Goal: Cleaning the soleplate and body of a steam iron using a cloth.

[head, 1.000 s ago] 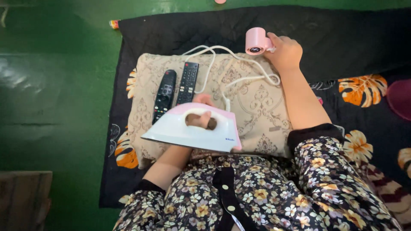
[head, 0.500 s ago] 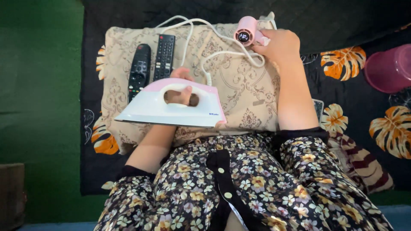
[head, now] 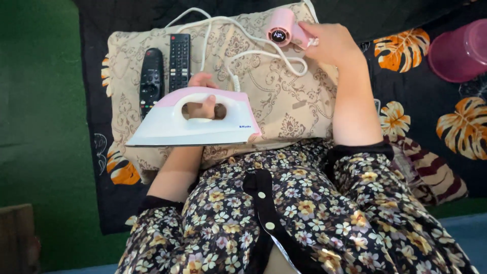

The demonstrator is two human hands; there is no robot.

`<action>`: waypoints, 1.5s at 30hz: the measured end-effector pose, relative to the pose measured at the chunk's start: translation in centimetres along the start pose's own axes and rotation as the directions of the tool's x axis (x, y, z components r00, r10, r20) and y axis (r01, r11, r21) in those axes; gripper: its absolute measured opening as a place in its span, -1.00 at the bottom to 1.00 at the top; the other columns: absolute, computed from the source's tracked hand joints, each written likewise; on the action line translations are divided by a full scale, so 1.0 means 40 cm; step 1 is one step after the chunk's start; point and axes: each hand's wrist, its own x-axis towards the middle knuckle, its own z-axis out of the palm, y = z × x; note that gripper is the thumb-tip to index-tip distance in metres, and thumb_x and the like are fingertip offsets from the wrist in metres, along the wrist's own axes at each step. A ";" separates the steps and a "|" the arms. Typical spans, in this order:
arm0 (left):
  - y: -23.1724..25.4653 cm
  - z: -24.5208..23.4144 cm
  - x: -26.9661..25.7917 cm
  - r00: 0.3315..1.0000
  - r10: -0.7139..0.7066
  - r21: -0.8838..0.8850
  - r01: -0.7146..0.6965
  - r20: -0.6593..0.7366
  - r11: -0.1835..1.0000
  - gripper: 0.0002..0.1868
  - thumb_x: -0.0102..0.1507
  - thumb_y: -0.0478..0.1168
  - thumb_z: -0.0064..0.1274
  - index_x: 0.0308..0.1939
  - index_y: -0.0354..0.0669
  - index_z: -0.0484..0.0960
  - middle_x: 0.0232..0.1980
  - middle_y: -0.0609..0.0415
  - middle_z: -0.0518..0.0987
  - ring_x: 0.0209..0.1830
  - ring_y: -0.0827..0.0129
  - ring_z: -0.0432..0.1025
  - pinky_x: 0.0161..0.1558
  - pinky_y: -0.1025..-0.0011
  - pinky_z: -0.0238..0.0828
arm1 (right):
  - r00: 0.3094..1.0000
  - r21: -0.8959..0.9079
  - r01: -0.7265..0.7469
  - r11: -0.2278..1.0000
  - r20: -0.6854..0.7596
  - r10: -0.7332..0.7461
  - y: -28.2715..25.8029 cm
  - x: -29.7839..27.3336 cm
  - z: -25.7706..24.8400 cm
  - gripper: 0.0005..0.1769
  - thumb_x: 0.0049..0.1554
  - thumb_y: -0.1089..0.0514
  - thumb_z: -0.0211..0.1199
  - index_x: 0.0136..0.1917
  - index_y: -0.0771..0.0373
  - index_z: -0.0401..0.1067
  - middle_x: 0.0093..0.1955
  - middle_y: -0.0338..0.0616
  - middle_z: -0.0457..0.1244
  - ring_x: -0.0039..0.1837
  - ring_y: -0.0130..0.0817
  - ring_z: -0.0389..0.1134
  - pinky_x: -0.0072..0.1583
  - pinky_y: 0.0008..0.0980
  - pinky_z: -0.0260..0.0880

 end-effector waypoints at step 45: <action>0.104 -0.002 -0.029 0.984 0.174 0.057 -0.176 0.039 0.983 -0.42 0.31 0.12 0.05 0.13 -0.30 0.32 -0.03 -0.07 0.50 -0.20 0.38 0.41 -0.08 0.40 0.41 | 0.776 0.500 -0.138 0.855 -0.482 0.407 0.002 -0.024 0.088 -0.58 0.10 0.34 0.16 0.22 0.29 0.56 -0.04 0.13 0.39 -0.09 -0.13 0.40 0.00 -0.30 0.39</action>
